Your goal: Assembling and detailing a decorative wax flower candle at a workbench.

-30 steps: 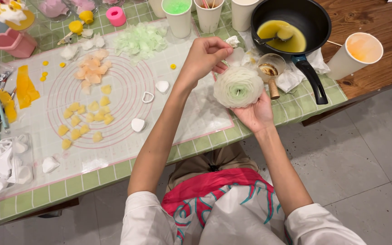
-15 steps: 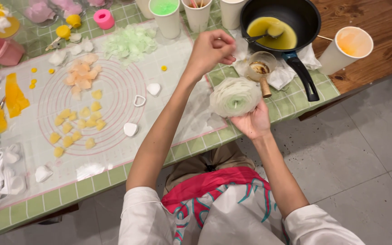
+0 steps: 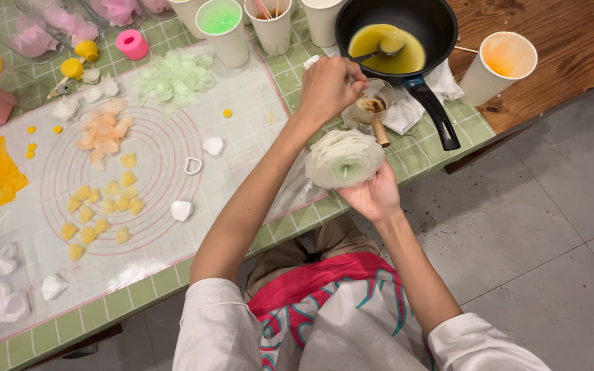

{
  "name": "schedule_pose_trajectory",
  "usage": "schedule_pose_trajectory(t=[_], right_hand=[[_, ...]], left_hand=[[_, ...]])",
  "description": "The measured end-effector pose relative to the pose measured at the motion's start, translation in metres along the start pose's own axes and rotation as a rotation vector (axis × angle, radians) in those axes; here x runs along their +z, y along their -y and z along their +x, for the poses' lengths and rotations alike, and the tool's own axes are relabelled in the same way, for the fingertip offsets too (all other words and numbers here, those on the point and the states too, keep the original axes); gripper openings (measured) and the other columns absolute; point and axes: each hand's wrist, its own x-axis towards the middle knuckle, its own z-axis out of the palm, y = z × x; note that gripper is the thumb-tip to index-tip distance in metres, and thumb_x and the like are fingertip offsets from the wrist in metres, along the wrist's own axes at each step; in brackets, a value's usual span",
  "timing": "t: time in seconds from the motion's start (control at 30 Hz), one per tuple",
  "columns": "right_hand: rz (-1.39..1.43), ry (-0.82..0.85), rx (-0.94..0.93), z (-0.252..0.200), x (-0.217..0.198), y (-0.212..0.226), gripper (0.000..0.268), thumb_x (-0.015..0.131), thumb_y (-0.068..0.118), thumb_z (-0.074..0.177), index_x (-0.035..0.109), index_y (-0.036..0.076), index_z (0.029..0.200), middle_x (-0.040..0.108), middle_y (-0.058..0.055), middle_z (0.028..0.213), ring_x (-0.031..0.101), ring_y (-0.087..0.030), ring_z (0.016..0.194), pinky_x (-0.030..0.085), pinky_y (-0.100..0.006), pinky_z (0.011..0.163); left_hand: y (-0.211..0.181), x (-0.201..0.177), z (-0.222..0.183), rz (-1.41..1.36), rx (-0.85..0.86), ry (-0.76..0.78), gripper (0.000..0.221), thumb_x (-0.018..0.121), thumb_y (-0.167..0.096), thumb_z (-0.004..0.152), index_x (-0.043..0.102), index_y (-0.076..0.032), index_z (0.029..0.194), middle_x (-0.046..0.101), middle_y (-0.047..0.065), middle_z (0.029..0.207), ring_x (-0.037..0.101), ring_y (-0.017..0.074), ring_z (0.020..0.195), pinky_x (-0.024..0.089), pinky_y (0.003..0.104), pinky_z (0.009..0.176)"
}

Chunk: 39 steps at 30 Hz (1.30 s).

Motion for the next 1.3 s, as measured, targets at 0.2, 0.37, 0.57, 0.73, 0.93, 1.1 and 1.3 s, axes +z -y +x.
schedule_pose_trajectory(t=[0.2, 0.37, 0.57, 0.73, 0.93, 1.1, 1.3], right_hand=[[-0.021, -0.032, 0.000, -0.007, 0.010, 0.001, 0.057, 0.030, 0.041, 0.111, 0.043, 0.005, 0.153, 0.048, -0.014, 0.156, 0.046, -0.032, 0.145, 0.034, -0.052, 0.123], [-0.019, -0.011, 0.015, -0.006, 0.002, 0.001, 0.058, 0.030, 0.043, 0.111, 0.042, 0.006, 0.154, 0.047, -0.014, 0.156, 0.046, -0.032, 0.144, 0.036, -0.053, 0.120], [-0.008, 0.002, 0.022, -0.008, 0.010, 0.003, 0.059, 0.030, 0.044, 0.111, 0.042, 0.007, 0.155, 0.046, -0.014, 0.157, 0.046, -0.033, 0.144, 0.036, -0.054, 0.119], [-0.008, 0.005, 0.019, -0.010, 0.016, 0.007, 0.058, 0.032, 0.042, 0.109, 0.041, 0.007, 0.155, 0.046, -0.015, 0.158, 0.045, -0.034, 0.145, 0.035, -0.056, 0.120], [-0.050, -0.005, -0.001, -0.009, 0.031, 0.012, 0.060, 0.033, 0.041, 0.107, 0.041, 0.007, 0.155, 0.045, -0.016, 0.158, 0.045, -0.036, 0.145, 0.033, -0.059, 0.122], [-0.013, 0.004, 0.019, -0.002, 0.048, 0.012, 0.061, 0.034, 0.046, 0.108, 0.042, 0.007, 0.155, 0.046, -0.017, 0.156, 0.045, -0.039, 0.144, 0.033, -0.065, 0.120], [-0.005, -0.033, 0.040, 0.010, 0.039, 0.018, 0.061, 0.034, 0.048, 0.109, 0.041, 0.008, 0.156, 0.046, -0.017, 0.158, 0.045, -0.040, 0.145, 0.032, -0.068, 0.120]], left_hand=[[0.000, 0.008, -0.002, 0.142, 0.125, 0.061, 0.008, 0.076, -0.010, 0.067, 0.081, -0.014, 0.071, 0.073, 0.010, 0.064, 0.071, 0.0320, 0.061, 0.057, 0.046, 0.061], [0.004, 0.024, -0.001, 0.229, 0.092, 0.076, 0.013, 0.069, -0.005, 0.062, 0.079, -0.012, 0.066, 0.071, 0.016, 0.066, 0.070, 0.0361, 0.064, 0.056, 0.048, 0.058], [0.001, 0.026, 0.002, 0.230, 0.038, 0.057, 0.013, 0.069, -0.005, 0.062, 0.079, -0.012, 0.065, 0.071, 0.018, 0.068, 0.070, 0.0374, 0.065, 0.056, 0.049, 0.059], [0.003, 0.022, 0.003, 0.204, -0.026, 0.041, 0.012, 0.071, -0.007, 0.064, 0.081, -0.014, 0.065, 0.072, 0.016, 0.068, 0.070, 0.0367, 0.066, 0.057, 0.048, 0.062], [-0.008, -0.002, 0.002, 0.002, -0.136, 0.029, 0.007, 0.082, -0.020, 0.069, 0.083, -0.017, 0.075, 0.074, 0.009, 0.065, 0.073, 0.0264, 0.063, 0.057, 0.042, 0.062], [-0.009, -0.010, -0.008, 0.054, 0.042, -0.003, 0.009, 0.079, -0.015, 0.074, 0.083, -0.018, 0.082, 0.075, 0.007, 0.069, 0.072, 0.0273, 0.065, 0.056, 0.043, 0.063], [-0.014, -0.026, -0.005, 0.024, -0.129, 0.024, 0.007, 0.081, -0.015, 0.071, 0.083, -0.016, 0.078, 0.074, 0.007, 0.067, 0.069, 0.0237, 0.063, 0.052, 0.041, 0.059]])
